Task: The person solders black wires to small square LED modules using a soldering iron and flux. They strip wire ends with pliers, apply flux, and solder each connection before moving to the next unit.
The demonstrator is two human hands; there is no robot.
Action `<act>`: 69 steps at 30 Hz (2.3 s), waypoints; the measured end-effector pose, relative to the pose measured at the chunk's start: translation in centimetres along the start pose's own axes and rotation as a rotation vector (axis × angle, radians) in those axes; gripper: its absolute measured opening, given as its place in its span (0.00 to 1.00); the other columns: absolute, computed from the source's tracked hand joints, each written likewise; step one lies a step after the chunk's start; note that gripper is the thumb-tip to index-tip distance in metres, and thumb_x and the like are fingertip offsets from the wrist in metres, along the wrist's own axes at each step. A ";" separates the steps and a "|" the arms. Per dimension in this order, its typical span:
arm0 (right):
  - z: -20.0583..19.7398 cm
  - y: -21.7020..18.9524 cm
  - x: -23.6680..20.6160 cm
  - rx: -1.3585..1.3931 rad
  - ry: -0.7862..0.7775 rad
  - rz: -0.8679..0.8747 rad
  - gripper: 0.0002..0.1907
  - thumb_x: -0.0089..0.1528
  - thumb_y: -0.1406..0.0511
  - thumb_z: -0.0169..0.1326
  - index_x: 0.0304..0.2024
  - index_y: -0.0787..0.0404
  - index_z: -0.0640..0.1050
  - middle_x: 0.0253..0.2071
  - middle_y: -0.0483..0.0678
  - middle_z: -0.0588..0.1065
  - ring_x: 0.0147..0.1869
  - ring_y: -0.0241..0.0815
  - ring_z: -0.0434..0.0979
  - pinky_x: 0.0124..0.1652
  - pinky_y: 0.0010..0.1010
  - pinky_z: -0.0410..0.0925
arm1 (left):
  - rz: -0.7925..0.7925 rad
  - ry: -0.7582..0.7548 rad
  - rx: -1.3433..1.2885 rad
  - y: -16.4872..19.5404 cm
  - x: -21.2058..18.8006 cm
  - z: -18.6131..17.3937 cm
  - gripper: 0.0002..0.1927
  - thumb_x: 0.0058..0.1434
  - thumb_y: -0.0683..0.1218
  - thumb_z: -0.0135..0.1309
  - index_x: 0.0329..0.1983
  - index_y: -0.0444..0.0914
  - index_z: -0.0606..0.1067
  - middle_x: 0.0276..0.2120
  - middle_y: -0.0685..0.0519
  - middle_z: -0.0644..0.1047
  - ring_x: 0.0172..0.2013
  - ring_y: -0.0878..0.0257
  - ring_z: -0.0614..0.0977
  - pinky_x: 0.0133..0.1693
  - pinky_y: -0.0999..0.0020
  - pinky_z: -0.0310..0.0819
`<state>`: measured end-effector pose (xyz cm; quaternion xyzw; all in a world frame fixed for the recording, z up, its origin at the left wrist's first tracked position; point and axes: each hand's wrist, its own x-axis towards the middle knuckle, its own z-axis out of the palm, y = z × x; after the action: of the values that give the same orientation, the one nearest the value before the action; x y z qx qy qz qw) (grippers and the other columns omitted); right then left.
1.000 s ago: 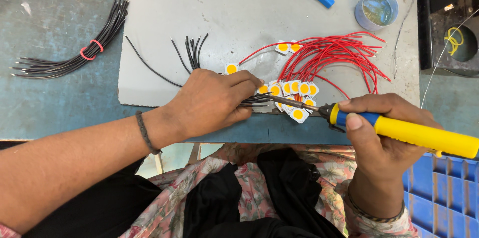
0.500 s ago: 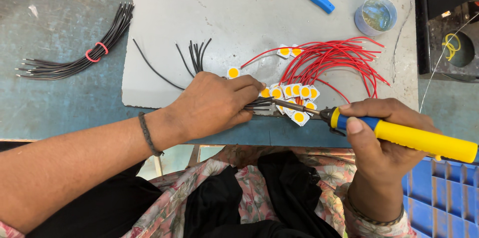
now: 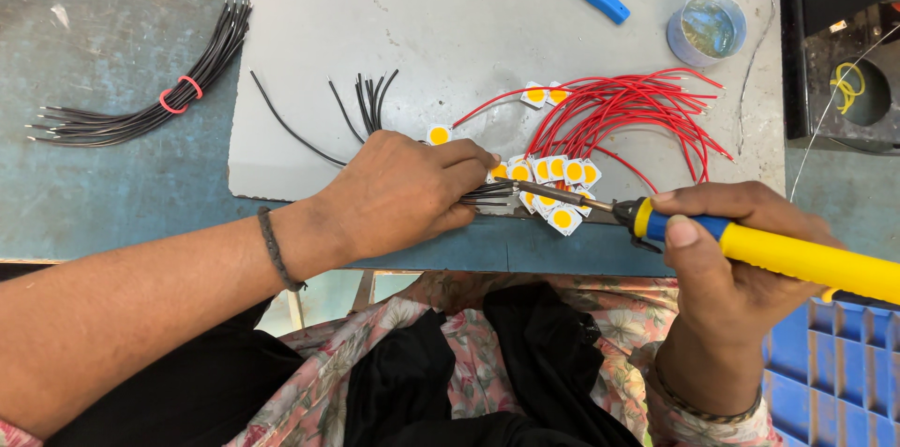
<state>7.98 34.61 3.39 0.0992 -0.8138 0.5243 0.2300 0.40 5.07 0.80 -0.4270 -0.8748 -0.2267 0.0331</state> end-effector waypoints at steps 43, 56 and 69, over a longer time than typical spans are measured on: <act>6.1 2.1 -0.5 0.014 -0.292 -0.048 0.14 0.70 0.75 0.49 0.57 0.59 0.66 0.63 0.63 0.76 0.59 0.49 0.85 0.48 0.31 0.77 | -0.322 0.370 -0.375 -2.4 0.0 -2.0 0.13 0.60 0.45 0.59 0.42 0.30 0.77 0.39 0.44 0.78 0.30 0.51 0.80 0.33 0.60 0.74; 8.3 1.1 1.6 -0.126 -0.537 -0.339 0.30 0.57 0.77 0.61 0.57 0.56 0.64 0.65 0.61 0.72 0.66 0.54 0.78 0.65 0.49 0.62 | -0.148 0.406 -0.504 -2.0 -1.1 -2.2 0.10 0.67 0.43 0.54 0.43 0.30 0.77 0.41 0.44 0.79 0.37 0.47 0.82 0.38 0.59 0.76; 8.5 1.5 0.7 -0.090 -0.459 -0.235 0.29 0.62 0.80 0.58 0.60 0.58 0.62 0.65 0.57 0.72 0.66 0.51 0.80 0.58 0.36 0.75 | -0.158 0.096 -0.519 0.6 -2.5 -1.8 0.08 0.55 0.44 0.55 0.35 0.35 0.75 0.23 0.46 0.77 0.24 0.48 0.82 0.29 0.56 0.76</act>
<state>4.52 27.67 -0.41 0.2993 -0.8502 0.4208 0.1029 2.20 2.74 2.04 -0.3405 -0.8155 -0.4649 -0.0538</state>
